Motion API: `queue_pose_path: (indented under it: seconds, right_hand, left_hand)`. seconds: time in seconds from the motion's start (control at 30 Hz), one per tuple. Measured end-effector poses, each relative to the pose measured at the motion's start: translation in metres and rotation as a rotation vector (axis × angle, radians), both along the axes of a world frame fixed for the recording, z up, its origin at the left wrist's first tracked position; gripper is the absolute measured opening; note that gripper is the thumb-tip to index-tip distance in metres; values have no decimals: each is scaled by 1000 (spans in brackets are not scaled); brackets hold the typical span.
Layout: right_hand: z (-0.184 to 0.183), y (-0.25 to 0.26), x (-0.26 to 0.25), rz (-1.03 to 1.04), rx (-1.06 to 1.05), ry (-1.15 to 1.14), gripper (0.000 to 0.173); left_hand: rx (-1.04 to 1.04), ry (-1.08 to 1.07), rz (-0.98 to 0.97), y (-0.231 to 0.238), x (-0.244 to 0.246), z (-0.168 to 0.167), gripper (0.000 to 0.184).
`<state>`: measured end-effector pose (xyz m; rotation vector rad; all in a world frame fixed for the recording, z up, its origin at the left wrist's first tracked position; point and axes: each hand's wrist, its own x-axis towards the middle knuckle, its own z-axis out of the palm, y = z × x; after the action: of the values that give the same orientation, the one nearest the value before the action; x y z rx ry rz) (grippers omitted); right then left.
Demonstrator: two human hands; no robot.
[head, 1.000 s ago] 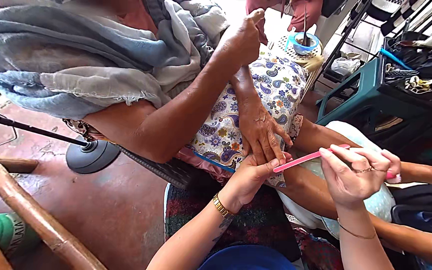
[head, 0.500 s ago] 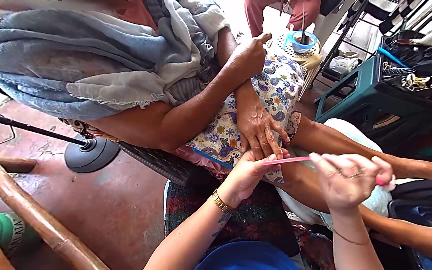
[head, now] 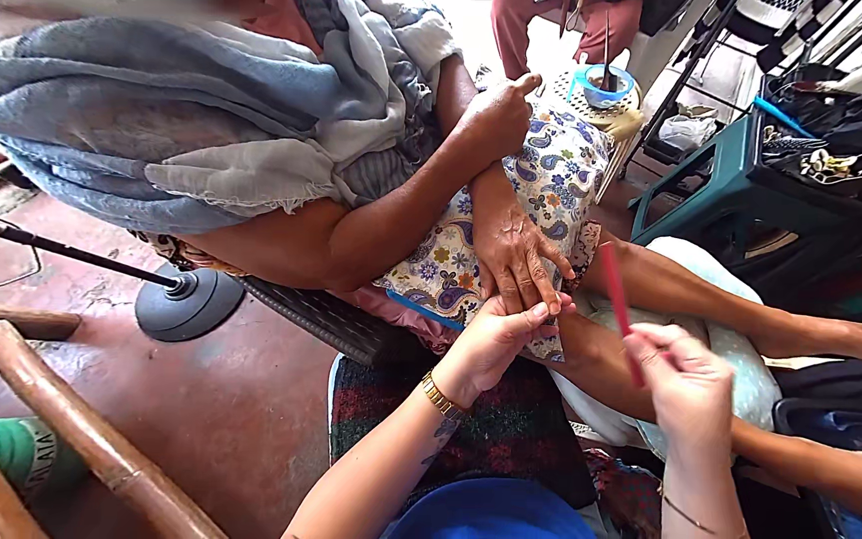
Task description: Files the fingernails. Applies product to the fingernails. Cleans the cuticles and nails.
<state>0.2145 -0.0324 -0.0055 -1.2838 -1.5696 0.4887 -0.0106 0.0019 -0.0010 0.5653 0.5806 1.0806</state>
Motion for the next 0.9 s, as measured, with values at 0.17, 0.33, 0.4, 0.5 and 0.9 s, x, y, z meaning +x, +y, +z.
queue_pose_path:
  seconds: [0.17,0.33,0.4,0.5,0.9]
  right_hand:
    - [-20,-27,-37,351,-507,599,10]
    - [-39,-32,-48,371,-483,737,9]
    - [-37,-33,-43,393,-393,757,9]
    - [-24,-24,-26,151,-64,594,16]
    - [6,34,-30,-79,684,-519,13]
  left_hand:
    - [10,-8,-1,0,0,-1,20]
    - [-5,-16,11,-1,0,0,18]
    - [17,5,-1,-2,-4,2,18]
    - [27,80,18,-6,-9,8,25]
    - [-47,72,88,-9,-14,14,29]
